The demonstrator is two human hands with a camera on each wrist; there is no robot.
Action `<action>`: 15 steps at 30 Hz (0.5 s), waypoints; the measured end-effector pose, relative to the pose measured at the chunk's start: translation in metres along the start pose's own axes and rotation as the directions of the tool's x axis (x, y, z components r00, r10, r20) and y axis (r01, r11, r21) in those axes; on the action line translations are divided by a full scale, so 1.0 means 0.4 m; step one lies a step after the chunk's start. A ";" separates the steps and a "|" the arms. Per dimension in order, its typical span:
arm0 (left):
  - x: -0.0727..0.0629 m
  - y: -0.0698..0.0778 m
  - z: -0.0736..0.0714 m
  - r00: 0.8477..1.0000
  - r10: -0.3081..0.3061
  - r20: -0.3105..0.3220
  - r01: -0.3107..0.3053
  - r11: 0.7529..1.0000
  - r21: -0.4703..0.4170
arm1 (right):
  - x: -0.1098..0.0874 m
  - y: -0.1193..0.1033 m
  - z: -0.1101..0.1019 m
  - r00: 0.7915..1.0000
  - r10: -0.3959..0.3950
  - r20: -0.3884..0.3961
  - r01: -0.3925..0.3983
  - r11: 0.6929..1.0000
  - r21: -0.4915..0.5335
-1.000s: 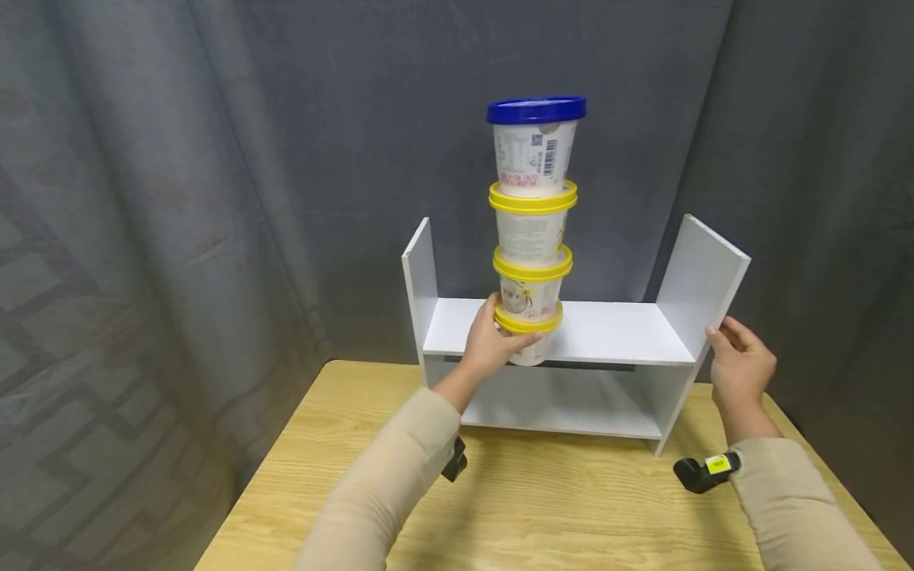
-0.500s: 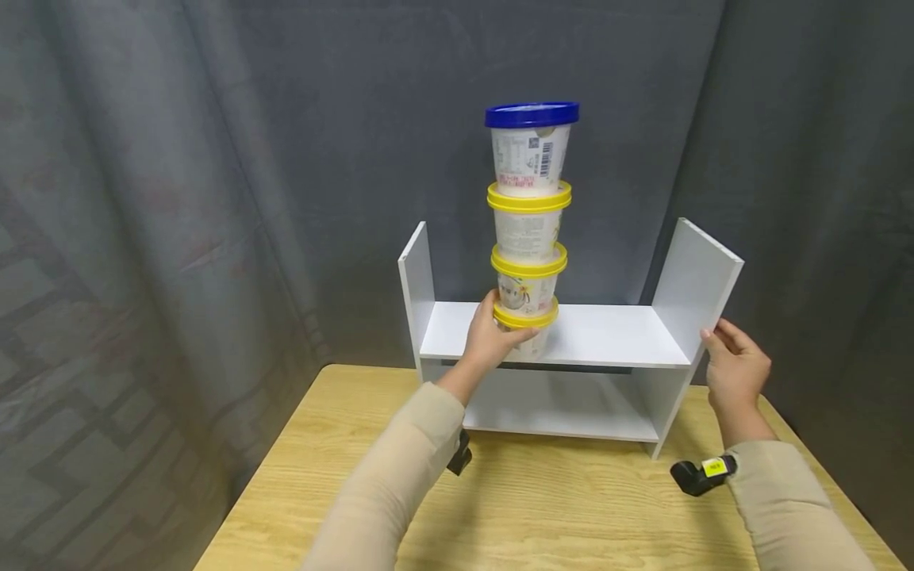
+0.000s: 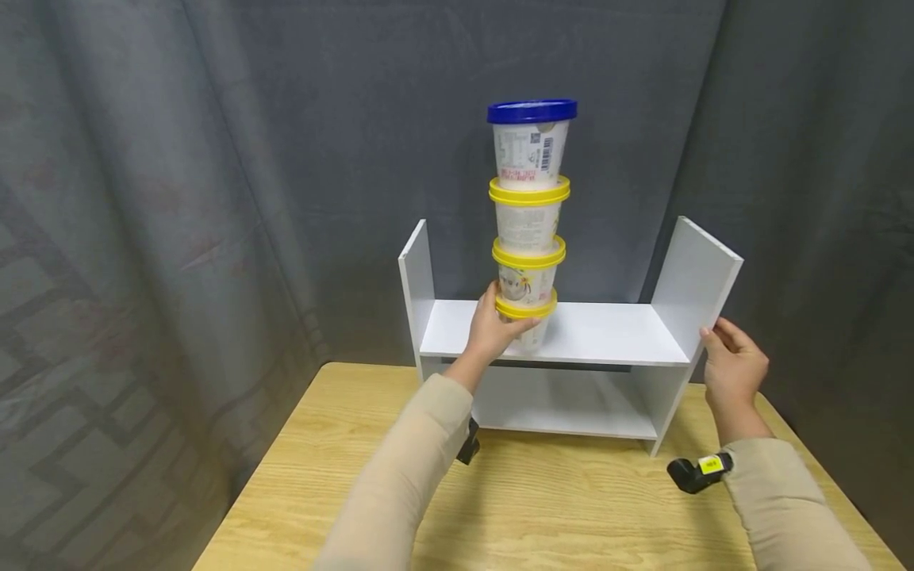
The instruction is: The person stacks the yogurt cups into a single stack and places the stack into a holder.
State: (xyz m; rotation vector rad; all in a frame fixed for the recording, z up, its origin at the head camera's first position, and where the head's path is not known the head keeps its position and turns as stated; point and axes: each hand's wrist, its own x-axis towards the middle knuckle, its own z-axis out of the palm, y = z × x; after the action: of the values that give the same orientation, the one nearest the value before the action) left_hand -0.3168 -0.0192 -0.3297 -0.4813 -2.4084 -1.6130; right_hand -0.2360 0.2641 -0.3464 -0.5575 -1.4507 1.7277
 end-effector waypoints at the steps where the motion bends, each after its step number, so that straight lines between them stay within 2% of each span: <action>1: 0.000 0.000 -0.001 1.000 -0.006 0.001 0.006 1.000 0.006 | -0.001 0.001 0.000 1.000 -0.007 0.000 0.007 1.000 -0.002; 4: -0.001 0.003 -0.004 0.999 -0.032 0.016 0.032 0.999 0.018 | -0.005 0.000 0.001 1.000 -0.017 -0.010 0.017 1.000 -0.013; 7: -0.002 0.006 -0.007 0.998 -0.056 0.038 0.055 0.998 0.033 | -0.009 -0.004 0.000 1.000 -0.028 -0.009 0.026 0.995 -0.100; 9: -0.003 0.009 -0.009 0.996 -0.074 0.050 0.072 0.997 0.041 | -0.012 -0.008 -0.001 1.000 -0.029 -0.002 0.029 0.980 -0.195; 12: -0.001 0.013 -0.010 0.993 -0.101 0.055 0.098 0.993 0.064 | -0.016 -0.012 -0.002 0.999 -0.031 0.017 0.035 0.942 -0.335; 15: 0.000 0.017 -0.012 0.991 -0.125 0.053 0.121 0.990 0.079 | -0.025 -0.008 -0.003 0.999 -0.035 0.036 0.046 0.920 -0.389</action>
State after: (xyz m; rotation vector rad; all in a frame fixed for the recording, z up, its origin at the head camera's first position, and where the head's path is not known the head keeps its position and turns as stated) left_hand -0.3144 -0.0213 -0.3221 -0.3777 -2.5780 -1.5691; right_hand -0.2284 0.2571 -0.3450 -0.7069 -1.8303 1.4219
